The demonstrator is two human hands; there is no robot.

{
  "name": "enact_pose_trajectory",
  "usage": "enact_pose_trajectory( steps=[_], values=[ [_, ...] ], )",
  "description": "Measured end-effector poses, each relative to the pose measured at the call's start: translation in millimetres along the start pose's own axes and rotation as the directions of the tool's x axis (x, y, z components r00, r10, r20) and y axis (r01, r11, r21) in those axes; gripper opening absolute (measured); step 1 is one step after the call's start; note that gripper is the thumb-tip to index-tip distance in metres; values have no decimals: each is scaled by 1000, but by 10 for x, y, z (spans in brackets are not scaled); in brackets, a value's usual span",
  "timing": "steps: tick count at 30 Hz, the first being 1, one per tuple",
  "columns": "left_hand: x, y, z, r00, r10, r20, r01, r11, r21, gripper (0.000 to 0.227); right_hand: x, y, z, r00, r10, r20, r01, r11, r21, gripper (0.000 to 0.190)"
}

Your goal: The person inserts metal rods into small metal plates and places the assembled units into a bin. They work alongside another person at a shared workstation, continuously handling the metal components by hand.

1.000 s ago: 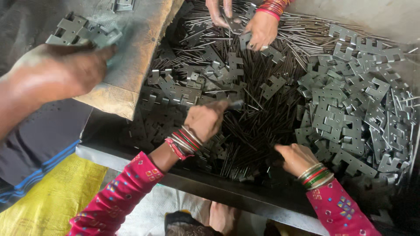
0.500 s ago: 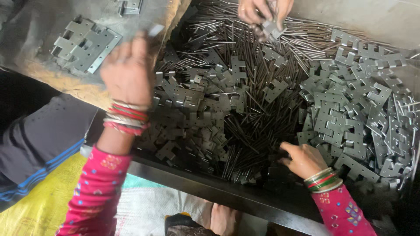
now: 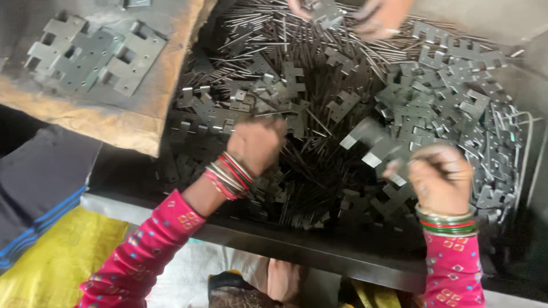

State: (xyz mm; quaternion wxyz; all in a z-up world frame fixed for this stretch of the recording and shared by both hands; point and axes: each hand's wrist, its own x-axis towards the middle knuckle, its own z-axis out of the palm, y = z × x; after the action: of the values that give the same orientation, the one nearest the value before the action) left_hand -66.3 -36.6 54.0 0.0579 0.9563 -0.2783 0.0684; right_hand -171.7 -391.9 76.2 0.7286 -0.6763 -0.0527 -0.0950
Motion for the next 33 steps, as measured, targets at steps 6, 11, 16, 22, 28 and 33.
enact_pose_trajectory(
  steps=[6, 11, 16, 22, 28, 33],
  values=[
    [-124, 347, 577, 914, 135, 383, -167, 985, 51, 14, 25, -195, -340, 976, -61, -210, 147, 894, 423, 38],
    [-137, 367, 562, 811, 192, 552, -296, 949, 104, 73, 47, -10, -350, 966, 179, -184, -46, 826, 562, 16],
    [-163, 57, 230, 927, 273, 258, -217, 949, -227, 26, 154, 356, 176, 940, 323, -110, -307, 941, 141, 17],
    [-43, -250, -36, 995, 68, 67, 16, 568, -823, 16, -3, 720, 901, 906, 112, 408, 343, 367, -864, 30],
    [-152, -175, -26, 993, -73, -92, 13, 848, -530, 19, 54, 619, 953, 875, 158, 457, 395, 312, -864, 19],
    [-100, -222, 2, 990, -128, 61, 108, 400, -910, 26, 205, 328, 592, 983, 75, 165, 45, 780, -624, 15]
  ],
)
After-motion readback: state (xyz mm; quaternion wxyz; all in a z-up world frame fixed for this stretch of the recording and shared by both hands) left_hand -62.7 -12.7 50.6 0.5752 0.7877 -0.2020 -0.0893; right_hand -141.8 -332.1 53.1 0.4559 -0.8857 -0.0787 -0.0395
